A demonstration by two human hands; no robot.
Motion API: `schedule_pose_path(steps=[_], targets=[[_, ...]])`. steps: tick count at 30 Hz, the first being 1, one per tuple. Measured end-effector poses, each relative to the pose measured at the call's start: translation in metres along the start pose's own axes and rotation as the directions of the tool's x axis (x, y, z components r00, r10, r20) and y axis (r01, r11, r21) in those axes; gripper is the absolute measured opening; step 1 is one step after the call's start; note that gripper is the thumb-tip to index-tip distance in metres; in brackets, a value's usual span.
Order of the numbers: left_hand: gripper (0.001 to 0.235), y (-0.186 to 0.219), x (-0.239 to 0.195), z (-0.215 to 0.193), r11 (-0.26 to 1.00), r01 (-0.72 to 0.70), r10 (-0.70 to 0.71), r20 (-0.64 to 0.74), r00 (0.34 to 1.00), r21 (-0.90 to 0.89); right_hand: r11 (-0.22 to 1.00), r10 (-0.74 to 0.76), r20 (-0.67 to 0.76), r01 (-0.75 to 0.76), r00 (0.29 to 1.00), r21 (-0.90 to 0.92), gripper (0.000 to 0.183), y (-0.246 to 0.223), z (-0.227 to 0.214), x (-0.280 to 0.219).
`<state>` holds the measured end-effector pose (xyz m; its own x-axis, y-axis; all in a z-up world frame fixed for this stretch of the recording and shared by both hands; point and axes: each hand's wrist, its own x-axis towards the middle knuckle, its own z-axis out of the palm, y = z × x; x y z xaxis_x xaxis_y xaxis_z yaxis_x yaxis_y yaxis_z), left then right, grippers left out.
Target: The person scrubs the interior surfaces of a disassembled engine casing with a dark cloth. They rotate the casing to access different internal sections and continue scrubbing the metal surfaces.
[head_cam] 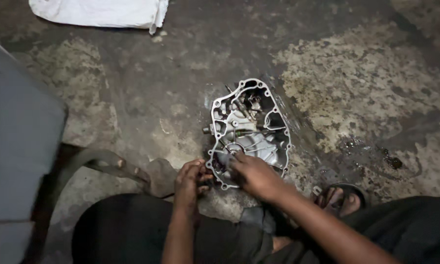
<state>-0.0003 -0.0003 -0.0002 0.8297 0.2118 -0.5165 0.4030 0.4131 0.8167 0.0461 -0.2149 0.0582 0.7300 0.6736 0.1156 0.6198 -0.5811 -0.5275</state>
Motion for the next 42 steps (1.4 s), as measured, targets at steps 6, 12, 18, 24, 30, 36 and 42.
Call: schedule_pose_path(steps=[6, 12, 18, 24, 30, 36, 42], targets=[[0.034, -0.004, 0.0, -0.004, 1.0, 0.019, -0.019, 0.01, 1.0, 0.014, 0.984, 0.056, 0.122, -0.034, 0.991, -0.176, 0.021, 0.01, 0.023, -0.007], [0.036, -0.004, 0.002, -0.002, 0.999, 0.007, -0.007, 0.007, 1.0, 0.035, 0.985, -0.166, -0.17, 0.157, 0.971, -0.067, 0.062, 0.022, 0.025, -0.012], [0.036, -0.003, 0.004, -0.003, 0.998, 0.054, -0.054, 0.015, 0.998, 0.025, 0.977, 0.209, 0.263, -0.191, 0.942, -0.089, 0.054, 0.011, 0.02, -0.014], [0.036, 0.001, -0.001, -0.004, 1.0, 0.014, -0.014, 0.012, 1.0, 0.024, 0.997, -0.063, -0.133, 0.058, 0.989, -0.041, 0.058, 0.019, 0.033, -0.014], [0.033, 0.002, 0.004, -0.002, 0.998, 0.06, -0.06, -0.005, 0.998, 0.017, 0.986, 0.098, 0.084, -0.085, 0.992, -0.143, 0.043, -0.017, 0.011, -0.018], [0.034, -0.008, 0.005, -0.008, 1.0, 0.018, -0.018, 0.01, 1.0, 0.019, 0.968, 0.17, 0.112, -0.144, 0.979, -0.205, 0.045, -0.015, 0.016, -0.005], [0.031, -0.004, 0.011, -0.002, 0.998, 0.065, -0.065, -0.014, 0.998, 0.014, 0.999, -0.018, 0.016, 0.019, 1.0, -0.048, 0.065, -0.011, 0.008, -0.008]])
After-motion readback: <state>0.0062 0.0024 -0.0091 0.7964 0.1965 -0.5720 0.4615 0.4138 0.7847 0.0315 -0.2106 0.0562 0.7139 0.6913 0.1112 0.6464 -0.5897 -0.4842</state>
